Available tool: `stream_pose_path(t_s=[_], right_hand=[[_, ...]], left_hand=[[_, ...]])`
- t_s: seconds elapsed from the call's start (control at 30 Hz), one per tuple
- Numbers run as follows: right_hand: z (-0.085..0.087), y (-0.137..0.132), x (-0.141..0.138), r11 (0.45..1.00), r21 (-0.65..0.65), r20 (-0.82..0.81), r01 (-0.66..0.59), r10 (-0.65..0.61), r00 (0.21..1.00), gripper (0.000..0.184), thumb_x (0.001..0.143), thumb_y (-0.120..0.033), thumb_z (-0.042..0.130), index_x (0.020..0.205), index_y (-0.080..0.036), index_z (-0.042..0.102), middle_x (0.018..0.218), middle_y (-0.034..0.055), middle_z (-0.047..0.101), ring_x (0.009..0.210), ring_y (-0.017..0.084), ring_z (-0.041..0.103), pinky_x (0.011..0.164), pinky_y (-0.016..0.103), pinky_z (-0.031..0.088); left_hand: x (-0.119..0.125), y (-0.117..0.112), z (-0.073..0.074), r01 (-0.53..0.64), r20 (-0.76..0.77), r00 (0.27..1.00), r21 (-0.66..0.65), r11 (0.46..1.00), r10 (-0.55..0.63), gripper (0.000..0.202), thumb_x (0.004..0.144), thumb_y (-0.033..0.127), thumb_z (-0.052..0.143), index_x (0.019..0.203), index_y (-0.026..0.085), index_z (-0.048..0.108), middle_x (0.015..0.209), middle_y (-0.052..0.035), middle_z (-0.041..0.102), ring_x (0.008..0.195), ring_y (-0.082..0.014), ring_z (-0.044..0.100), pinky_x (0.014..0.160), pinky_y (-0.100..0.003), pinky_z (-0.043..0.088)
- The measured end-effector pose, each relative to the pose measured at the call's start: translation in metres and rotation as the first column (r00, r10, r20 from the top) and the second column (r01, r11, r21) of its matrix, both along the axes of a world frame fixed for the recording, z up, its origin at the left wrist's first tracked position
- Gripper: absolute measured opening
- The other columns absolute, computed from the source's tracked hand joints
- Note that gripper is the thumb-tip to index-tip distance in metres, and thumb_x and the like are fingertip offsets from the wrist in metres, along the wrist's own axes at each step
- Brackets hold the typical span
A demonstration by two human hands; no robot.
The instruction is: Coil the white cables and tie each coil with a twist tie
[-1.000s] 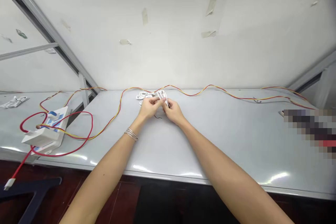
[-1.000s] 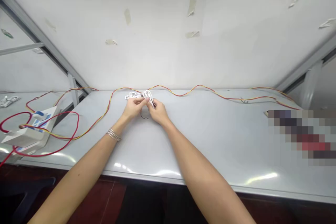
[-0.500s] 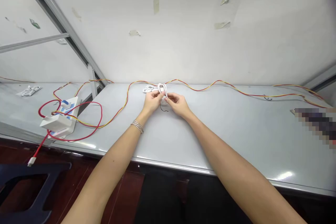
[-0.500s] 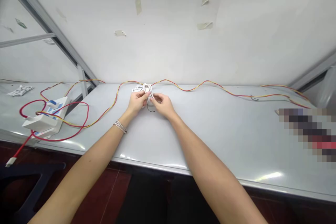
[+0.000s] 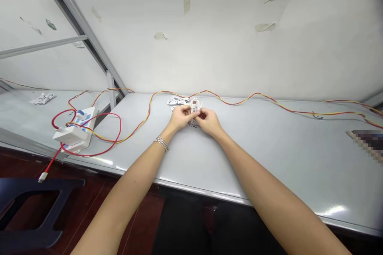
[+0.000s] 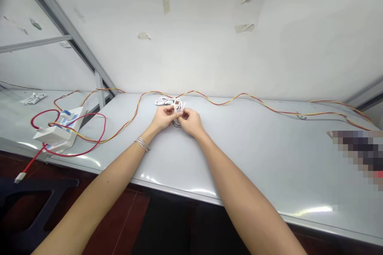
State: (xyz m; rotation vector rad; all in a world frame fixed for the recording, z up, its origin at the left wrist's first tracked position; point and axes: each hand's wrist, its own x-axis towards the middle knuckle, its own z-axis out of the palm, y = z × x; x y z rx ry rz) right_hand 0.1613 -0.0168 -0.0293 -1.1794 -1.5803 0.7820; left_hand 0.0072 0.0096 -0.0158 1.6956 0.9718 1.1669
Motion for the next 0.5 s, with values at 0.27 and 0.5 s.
stream_pose_path(t_s=[0.27,0.5], right_hand=[[0.0000,0.0015,-0.0020,0.997,-0.073,-0.166,0.035,-0.046,0.985,0.031,0.079,-0.035,0.068,0.104,-0.016,0.070,0.098,0.0093,0.075,0.072,0.018,0.067,0.070,0.032,0.053],[-0.0030,0.0055,0.0002,0.998,-0.049,-0.114,0.031,-0.037,0.993,0.023,0.083,-0.025,0.063,0.101,-0.017,0.075,0.097,0.0092,0.077,0.077,0.021,0.070,0.076,0.036,0.056]], left_hand=[[-0.0011,0.0065,-0.0041,-0.128,0.088,0.986,-0.149,0.981,0.142,0.037,0.072,0.045,0.083,0.080,0.014,0.064,0.060,0.0006,0.058,0.050,-0.0102,0.051,0.048,-0.023,0.042],[-0.0013,0.0026,0.0014,0.019,0.144,0.990,-0.184,0.983,0.008,0.034,0.071,0.034,0.084,0.092,0.012,0.067,0.076,-0.0038,0.070,0.063,-0.0138,0.065,0.063,-0.029,0.057]])
